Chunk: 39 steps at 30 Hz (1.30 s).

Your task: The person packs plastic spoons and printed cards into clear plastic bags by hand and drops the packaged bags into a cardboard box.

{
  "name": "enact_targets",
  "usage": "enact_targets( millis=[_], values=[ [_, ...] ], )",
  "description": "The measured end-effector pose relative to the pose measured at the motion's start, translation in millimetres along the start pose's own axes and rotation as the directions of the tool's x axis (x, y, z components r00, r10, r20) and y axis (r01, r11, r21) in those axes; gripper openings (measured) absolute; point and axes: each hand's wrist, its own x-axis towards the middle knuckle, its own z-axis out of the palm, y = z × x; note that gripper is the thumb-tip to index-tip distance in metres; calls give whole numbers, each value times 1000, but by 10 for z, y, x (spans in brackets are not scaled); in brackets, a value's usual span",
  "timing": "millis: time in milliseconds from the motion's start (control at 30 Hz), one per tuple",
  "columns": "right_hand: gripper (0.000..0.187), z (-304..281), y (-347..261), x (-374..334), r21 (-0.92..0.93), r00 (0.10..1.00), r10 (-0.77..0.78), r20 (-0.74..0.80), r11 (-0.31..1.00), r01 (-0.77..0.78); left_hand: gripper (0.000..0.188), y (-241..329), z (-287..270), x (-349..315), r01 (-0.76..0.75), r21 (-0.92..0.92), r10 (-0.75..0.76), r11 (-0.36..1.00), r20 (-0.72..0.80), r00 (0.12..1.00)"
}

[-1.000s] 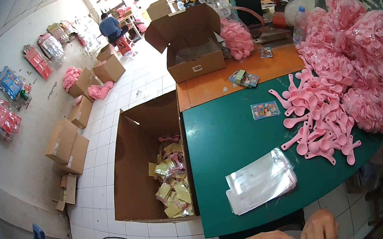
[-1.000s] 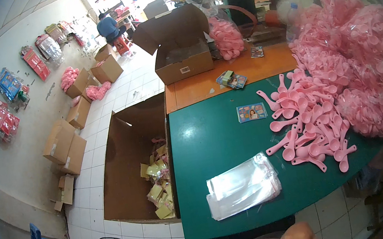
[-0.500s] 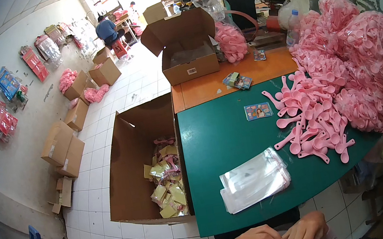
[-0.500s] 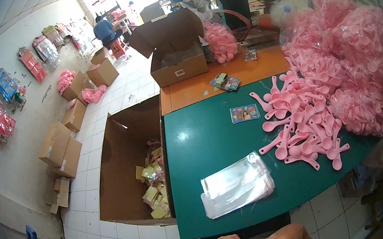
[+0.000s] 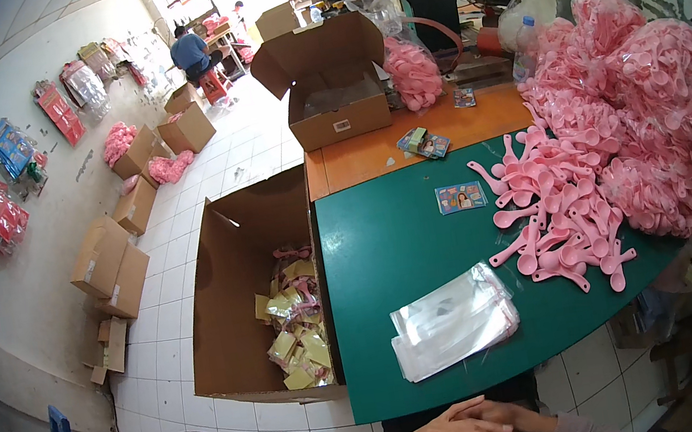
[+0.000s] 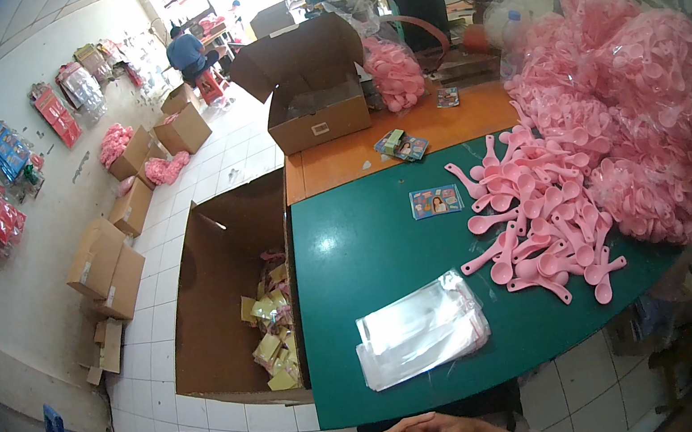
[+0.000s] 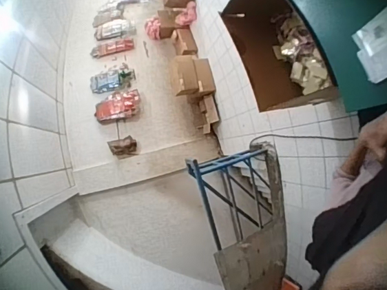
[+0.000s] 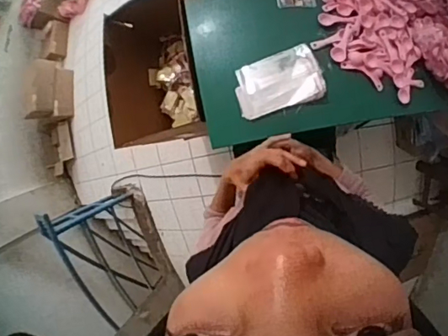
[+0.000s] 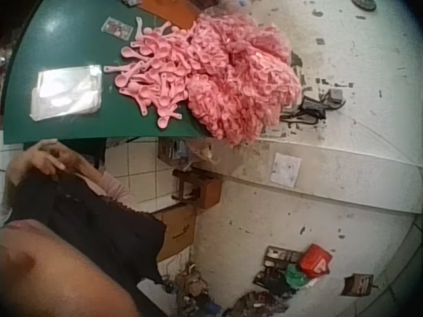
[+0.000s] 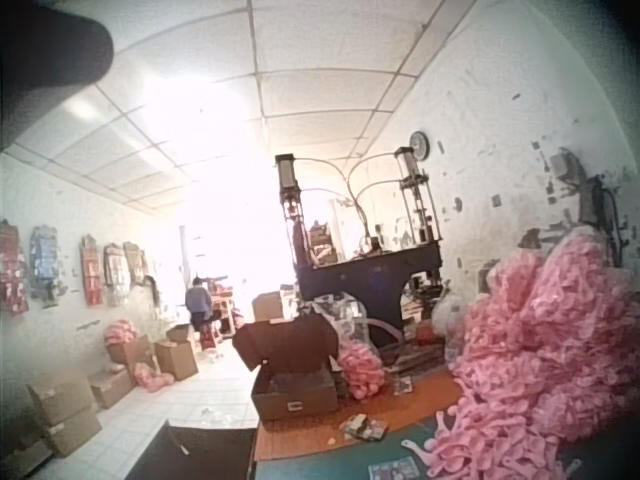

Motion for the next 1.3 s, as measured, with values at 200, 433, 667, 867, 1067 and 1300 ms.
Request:
enact_targets(
  millis=[200,433,667,867,1067,1300],
  values=[
    [29,283,-184,86,-601,967,168,193,799,-19,25,185,81,-203,352,456,-279,818,-221,934],
    [40,343,-900,-425,-236,874,-348,339,868,437,53,549,169,-380,664,455,-399,594,-550,734],
    [22,1063,-1274,37,-239,612,-317,725,717,655,74,403,44,-205,265,273,-201,925,-242,949],
    [27,950,-1429,13,-427,610,-3,792,711,558,71,517,64,-530,350,263,-277,899,-278,920],
    [31,810,-1610,-31,-344,575,-169,800,657,671,60,651,22,-527,226,167,-190,960,-205,960],
    [58,793,-1614,-104,-182,639,-296,710,799,572,41,583,-74,-637,24,118,1,993,-213,977]
  ],
)
